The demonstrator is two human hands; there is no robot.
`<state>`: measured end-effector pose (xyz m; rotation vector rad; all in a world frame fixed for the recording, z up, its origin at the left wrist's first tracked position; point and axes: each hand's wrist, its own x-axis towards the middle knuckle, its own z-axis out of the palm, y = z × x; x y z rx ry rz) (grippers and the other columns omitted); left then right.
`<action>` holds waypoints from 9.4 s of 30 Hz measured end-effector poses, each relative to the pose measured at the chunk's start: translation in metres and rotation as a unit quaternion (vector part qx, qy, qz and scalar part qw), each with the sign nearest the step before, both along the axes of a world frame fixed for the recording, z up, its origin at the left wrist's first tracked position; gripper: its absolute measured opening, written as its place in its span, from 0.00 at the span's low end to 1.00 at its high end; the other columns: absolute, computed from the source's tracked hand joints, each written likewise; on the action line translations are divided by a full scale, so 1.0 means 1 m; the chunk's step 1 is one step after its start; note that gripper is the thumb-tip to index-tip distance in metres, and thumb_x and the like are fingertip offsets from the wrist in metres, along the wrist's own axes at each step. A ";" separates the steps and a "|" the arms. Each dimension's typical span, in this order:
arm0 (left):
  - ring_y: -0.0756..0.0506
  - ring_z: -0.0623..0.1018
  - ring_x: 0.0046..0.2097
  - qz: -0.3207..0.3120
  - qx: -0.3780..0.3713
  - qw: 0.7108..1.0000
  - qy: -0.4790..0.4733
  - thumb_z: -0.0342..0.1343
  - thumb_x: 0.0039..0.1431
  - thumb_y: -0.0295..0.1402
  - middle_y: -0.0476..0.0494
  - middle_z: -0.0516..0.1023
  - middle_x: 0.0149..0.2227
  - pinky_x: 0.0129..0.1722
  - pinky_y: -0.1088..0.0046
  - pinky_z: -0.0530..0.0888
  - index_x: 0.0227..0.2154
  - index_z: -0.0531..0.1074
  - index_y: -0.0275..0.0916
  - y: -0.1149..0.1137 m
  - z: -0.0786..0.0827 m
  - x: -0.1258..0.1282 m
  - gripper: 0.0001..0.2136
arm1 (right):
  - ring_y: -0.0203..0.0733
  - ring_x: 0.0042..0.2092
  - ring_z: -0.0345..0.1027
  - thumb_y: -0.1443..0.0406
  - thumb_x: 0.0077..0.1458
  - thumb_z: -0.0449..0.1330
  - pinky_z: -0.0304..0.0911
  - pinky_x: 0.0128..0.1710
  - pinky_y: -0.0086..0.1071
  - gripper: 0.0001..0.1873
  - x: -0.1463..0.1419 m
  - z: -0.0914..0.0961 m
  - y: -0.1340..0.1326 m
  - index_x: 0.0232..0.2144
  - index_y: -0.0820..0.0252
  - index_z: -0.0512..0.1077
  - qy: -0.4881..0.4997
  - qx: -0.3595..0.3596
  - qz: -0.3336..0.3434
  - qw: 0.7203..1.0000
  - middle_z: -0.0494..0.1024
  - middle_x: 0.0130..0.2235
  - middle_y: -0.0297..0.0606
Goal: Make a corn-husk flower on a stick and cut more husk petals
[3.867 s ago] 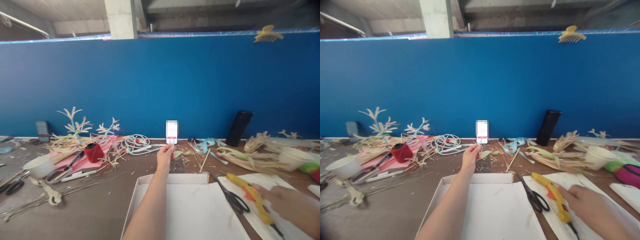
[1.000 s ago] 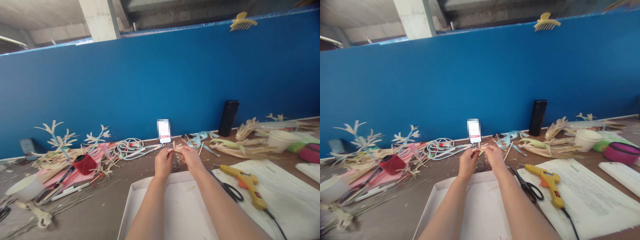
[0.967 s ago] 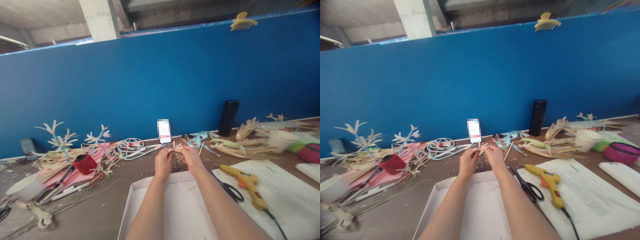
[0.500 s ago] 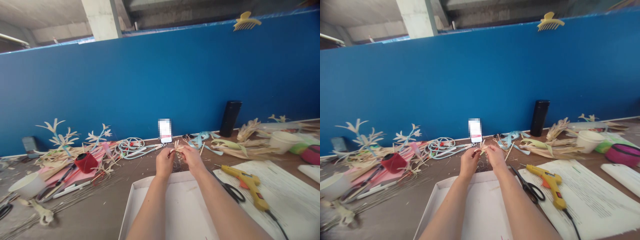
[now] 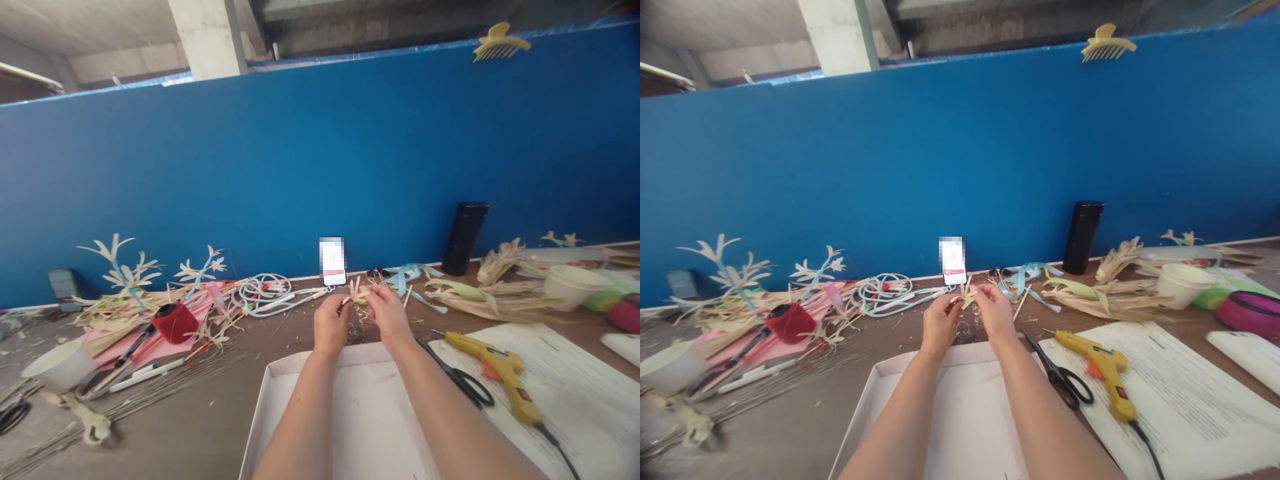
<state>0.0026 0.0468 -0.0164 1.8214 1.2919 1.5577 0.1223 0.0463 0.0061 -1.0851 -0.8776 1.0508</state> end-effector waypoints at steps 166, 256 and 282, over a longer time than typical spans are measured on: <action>0.53 0.64 0.21 -0.096 -0.173 0.978 -0.068 0.53 0.50 0.40 0.51 0.70 0.18 0.20 0.79 0.59 0.23 0.74 0.38 -0.004 0.006 0.001 0.11 | 0.32 0.22 0.60 0.54 0.40 0.64 0.53 0.19 0.26 0.24 -0.002 -0.008 -0.005 0.39 0.61 0.72 -0.081 0.053 0.063 0.993 0.69 0.22 0.31; 0.45 0.70 0.45 0.099 0.210 0.973 0.002 0.55 0.53 0.30 0.41 0.70 0.40 0.47 0.64 0.67 0.33 0.74 0.40 -0.021 0.044 -0.004 0.05 | 0.42 0.36 0.70 0.57 0.53 0.55 0.64 0.37 0.34 0.14 -0.002 -0.021 -0.006 0.35 0.57 0.76 -0.365 0.206 -0.130 0.898 0.77 0.37 0.40; 0.43 0.68 0.49 0.119 0.244 0.954 0.129 0.54 0.55 0.30 0.41 0.71 0.44 0.50 0.60 0.63 0.32 0.74 0.41 -0.020 0.032 0.004 0.05 | 0.36 0.28 0.65 0.57 0.53 0.55 0.59 0.32 0.30 0.12 -0.005 -0.007 -0.016 0.31 0.56 0.75 -0.445 0.170 -0.192 0.858 0.76 0.31 0.36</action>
